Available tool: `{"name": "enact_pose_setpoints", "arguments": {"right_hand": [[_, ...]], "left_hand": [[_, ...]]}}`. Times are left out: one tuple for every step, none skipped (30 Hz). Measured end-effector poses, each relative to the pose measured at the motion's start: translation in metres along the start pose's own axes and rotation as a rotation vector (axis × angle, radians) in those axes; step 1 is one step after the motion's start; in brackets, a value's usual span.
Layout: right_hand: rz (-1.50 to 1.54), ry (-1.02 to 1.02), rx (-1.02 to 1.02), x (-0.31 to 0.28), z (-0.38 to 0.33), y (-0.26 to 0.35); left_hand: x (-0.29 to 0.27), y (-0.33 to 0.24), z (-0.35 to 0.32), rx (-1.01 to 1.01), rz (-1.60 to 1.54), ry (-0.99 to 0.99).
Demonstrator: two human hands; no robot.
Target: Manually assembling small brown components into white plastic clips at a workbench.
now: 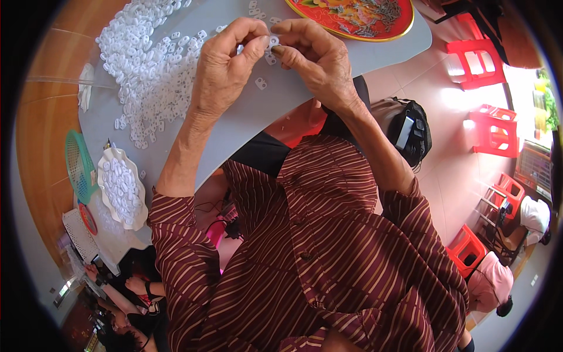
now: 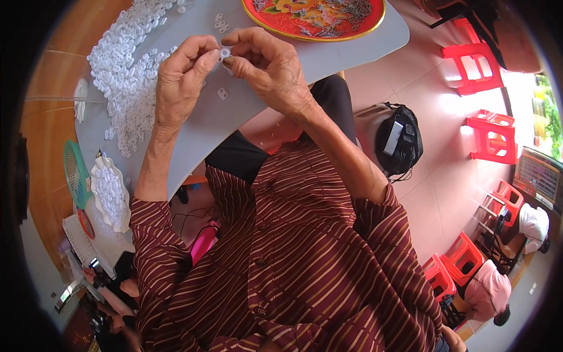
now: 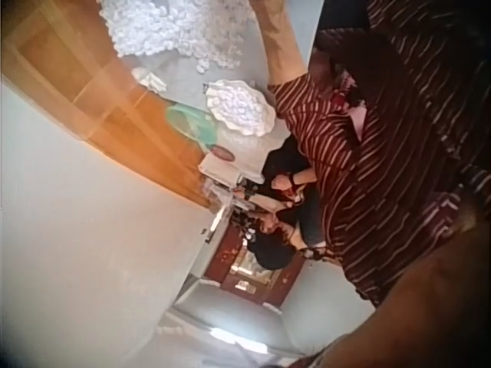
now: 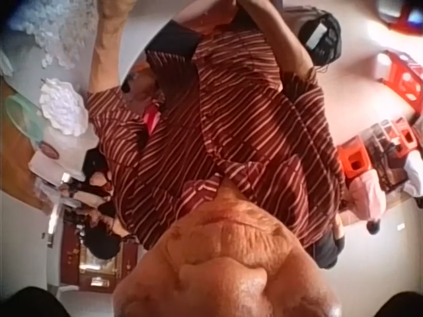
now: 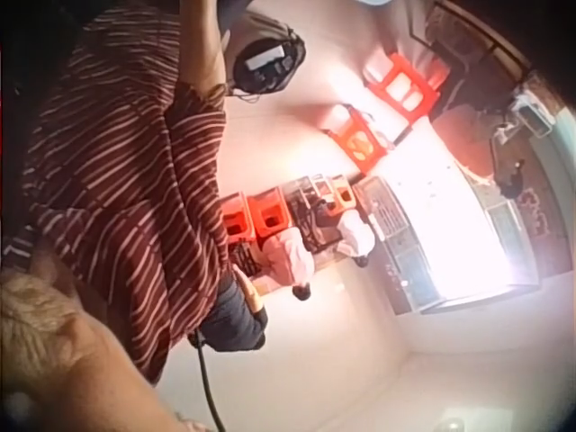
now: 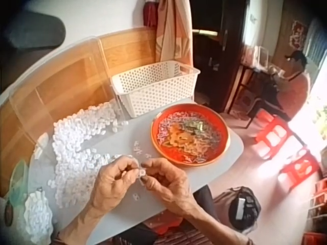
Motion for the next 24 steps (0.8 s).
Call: {"name": "enact_pose_setpoints", "arguments": {"right_hand": [[0.001, 0.001, 0.000, 0.000, 0.000, 0.001], [-0.011, 0.002, -0.008, 0.000, 0.000, 0.001], [-0.024, 0.000, -0.016, 0.000, 0.000, 0.001], [-0.025, -0.002, -0.015, 0.000, 0.000, 0.001], [-0.016, -0.014, -0.012, -0.001, 0.000, 0.000], [-0.005, -0.023, -0.009, -0.001, 0.000, 0.000], [-0.004, -0.023, -0.009, 0.000, 0.000, 0.000], [-0.020, -0.018, -0.021, 0.000, -0.001, 0.000], [-0.035, -0.012, -0.033, 0.000, -0.001, 0.001], [-0.035, -0.011, -0.032, 0.001, -0.001, 0.000], [-0.021, -0.005, -0.042, 0.002, -0.001, 0.000], [-0.008, 0.000, -0.052, 0.002, -0.001, -0.001], [-0.009, -0.002, -0.051, 0.001, -0.001, -0.001], [-0.019, 0.003, -0.039, 0.001, -0.001, -0.001], [-0.029, 0.007, -0.027, 0.000, -0.002, -0.001], [-0.029, 0.005, -0.027, 0.000, -0.002, -0.001], [-0.048, 0.003, -0.033, -0.002, -0.002, -0.001], [-0.066, 0.003, -0.039, -0.002, -0.002, -0.001], [-0.065, 0.003, -0.039, -0.002, -0.002, -0.001], [-0.034, -0.005, -0.024, -0.001, -0.002, -0.001], [-0.006, -0.014, -0.009, -0.002, -0.002, 0.000], [-0.007, -0.016, -0.009, -0.002, -0.002, 0.001], [0.021, -0.026, -0.006, -0.002, -0.001, 0.001], [0.050, -0.037, -0.004, -0.002, -0.001, 0.002]], "left_hand": [[0.001, 0.001, 0.000, -0.001, 0.000, 0.000], [0.001, 0.003, 0.001, 0.045, 0.019, -0.022], [0.002, 0.003, 0.002, 0.092, 0.036, -0.040], [0.002, 0.002, 0.002, 0.092, 0.035, -0.038], [0.001, -0.001, 0.001, 0.084, 0.069, 0.005], [0.000, -0.002, 0.001, 0.076, 0.106, 0.046], [-0.001, -0.001, 0.001, 0.076, 0.106, 0.046], [-0.003, 0.001, 0.002, 0.064, 0.096, 0.082], [-0.005, 0.003, 0.002, 0.052, 0.086, 0.118], [-0.005, 0.002, 0.001, 0.051, 0.086, 0.117], [-0.006, 0.001, 0.001, 0.051, 0.112, 0.117], [-0.006, 0.000, 0.002, 0.052, 0.137, 0.118], [-0.009, -0.001, 0.003, 0.053, 0.136, 0.119], [-0.012, -0.001, 0.004, 0.036, 0.139, 0.132], [-0.015, 0.000, 0.005, 0.019, 0.144, 0.145], [-0.016, 0.001, 0.005, 0.019, 0.143, 0.147], [-0.017, 0.002, 0.005, -0.052, 0.100, 0.125], [-0.019, 0.003, 0.004, -0.124, 0.058, 0.100], [-0.021, 0.006, 0.004, -0.125, 0.059, 0.100], [-0.022, 0.009, 0.004, -0.129, -0.024, 0.084], [-0.021, 0.012, 0.004, -0.132, -0.108, 0.069], [-0.017, 0.013, 0.003, -0.131, -0.110, 0.071], [-0.011, 0.013, 0.001, -0.144, -0.239, 0.025], [-0.005, 0.013, 0.000, -0.157, -0.368, -0.022]]}}
Point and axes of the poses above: each hand's wrist, its own z-axis towards the middle knuckle, its own x-axis out of the palm, y = z × x, the point moved 1 cm from there along z, towards the middle knuckle, and after that the axes turned 2 degrees about -z, right-handed, at the moved point
